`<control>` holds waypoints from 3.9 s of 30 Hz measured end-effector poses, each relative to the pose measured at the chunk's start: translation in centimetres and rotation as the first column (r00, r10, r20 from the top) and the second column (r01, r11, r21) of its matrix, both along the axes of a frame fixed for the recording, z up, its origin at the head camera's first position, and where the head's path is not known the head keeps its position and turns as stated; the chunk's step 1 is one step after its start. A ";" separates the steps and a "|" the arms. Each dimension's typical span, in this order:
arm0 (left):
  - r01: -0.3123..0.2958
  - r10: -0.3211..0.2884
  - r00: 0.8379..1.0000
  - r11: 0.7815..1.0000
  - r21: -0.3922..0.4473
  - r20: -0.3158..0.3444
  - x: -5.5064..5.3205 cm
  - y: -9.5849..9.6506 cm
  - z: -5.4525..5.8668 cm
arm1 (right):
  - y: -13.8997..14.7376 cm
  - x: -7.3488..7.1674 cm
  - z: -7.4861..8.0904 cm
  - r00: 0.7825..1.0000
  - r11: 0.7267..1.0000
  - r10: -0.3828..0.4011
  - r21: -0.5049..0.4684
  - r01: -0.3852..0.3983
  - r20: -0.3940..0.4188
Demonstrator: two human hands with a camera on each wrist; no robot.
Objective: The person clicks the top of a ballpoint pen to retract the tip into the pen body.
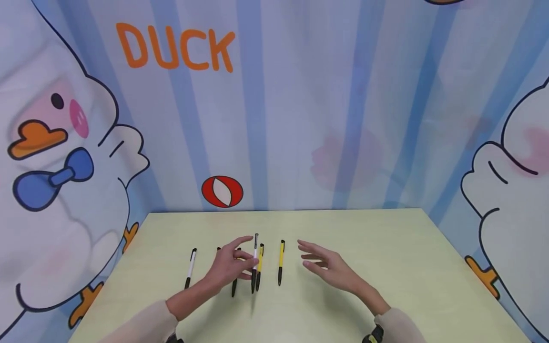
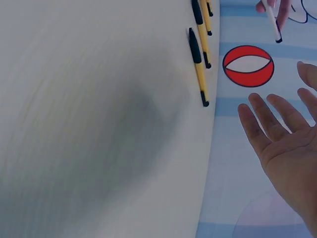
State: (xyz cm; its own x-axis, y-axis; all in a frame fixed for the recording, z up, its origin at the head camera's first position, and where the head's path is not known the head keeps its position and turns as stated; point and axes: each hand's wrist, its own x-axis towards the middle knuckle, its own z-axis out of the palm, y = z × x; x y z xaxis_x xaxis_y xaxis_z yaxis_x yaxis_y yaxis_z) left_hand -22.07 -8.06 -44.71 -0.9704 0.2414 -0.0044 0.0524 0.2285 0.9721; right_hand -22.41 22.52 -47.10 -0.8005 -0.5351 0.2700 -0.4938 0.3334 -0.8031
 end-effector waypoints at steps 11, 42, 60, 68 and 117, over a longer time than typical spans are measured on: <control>-0.003 -0.009 0.994 0.994 0.112 0.112 1.2 1.9 0.6 | -2.8 0.7 1.8 0.998 0.999 0.043 0.026 -0.044 0.037; 0.190 -0.216 0.973 0.951 0.244 0.082 1.6 2.6 1.0 | -5.8 1.0 2.7 0.991 0.991 0.132 -0.002 -0.132 0.033; 0.120 -0.145 0.984 0.969 0.218 0.103 1.0 3.2 0.3 | -4.7 -0.2 3.4 0.993 0.991 0.115 0.076 -0.114 -0.009; 0.054 -0.077 0.989 0.982 0.180 0.125 1.1 2.6 -0.8 | -1.9 -0.3 2.4 1.000 0.995 0.017 0.103 -0.017 -0.002; 0.024 -0.003 0.995 0.979 -0.202 0.104 -6.5 14.4 -4.4 | 8.7 0.5 -0.2 0.982 0.981 -0.190 0.047 0.190 -0.019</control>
